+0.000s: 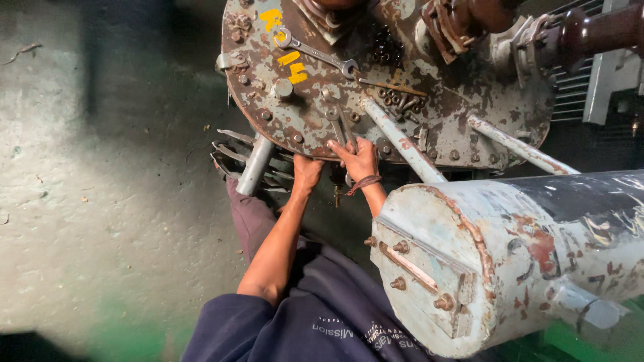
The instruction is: The person uses two wrenches to tighten bolts on a large circular metal flange. They systematically move around the flange, applying torque to multiple bolts in sequence.
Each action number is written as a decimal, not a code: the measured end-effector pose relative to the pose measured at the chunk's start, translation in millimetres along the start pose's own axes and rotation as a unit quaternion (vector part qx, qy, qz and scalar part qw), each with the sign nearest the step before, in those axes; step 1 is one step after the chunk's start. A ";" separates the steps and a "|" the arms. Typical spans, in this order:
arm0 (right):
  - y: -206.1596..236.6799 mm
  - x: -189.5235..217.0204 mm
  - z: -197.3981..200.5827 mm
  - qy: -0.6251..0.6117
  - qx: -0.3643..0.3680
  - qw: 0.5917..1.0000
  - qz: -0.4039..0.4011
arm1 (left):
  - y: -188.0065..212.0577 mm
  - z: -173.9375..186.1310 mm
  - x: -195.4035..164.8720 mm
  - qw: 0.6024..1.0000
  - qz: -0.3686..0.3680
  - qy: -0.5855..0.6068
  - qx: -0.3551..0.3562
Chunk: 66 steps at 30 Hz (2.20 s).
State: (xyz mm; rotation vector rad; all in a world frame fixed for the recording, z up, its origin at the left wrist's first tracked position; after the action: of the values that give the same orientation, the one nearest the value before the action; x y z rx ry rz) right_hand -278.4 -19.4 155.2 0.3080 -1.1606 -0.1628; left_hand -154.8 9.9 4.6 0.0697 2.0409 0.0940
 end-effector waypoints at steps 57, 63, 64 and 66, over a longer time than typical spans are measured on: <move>0.2 6.9 -0.3 0.037 -0.003 0.999 0.011 | 5.7 -24.3 32.4 0.877 0.230 0.419 -0.032; -2.5 -3.9 -0.2 0.019 0.004 1.000 0.000 | 8.0 -21.3 39.6 0.858 0.244 0.452 -0.024; -2.6 -3.7 0.1 0.020 0.003 1.000 0.000 | 8.0 -22.0 39.8 0.853 0.237 0.464 -0.018; -2.2 -1.7 0.2 0.019 0.002 1.000 0.003 | 7.1 -23.3 39.7 0.850 0.227 0.475 -0.012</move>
State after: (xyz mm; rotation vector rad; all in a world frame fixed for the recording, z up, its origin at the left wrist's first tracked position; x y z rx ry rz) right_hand -279.2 -21.1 153.1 0.3098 -1.1238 -0.1476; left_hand -193.5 19.8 -19.3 0.5967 2.9740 0.5416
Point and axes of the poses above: each hand's wrist, its own y-axis away from the middle knuckle, its own z-axis out of the back of the hand, x = y × z, the point moved 7 cm from there along -y, towards the middle knuckle, and after that the axes turned 9 degrees about x, right-handed, at the moved point
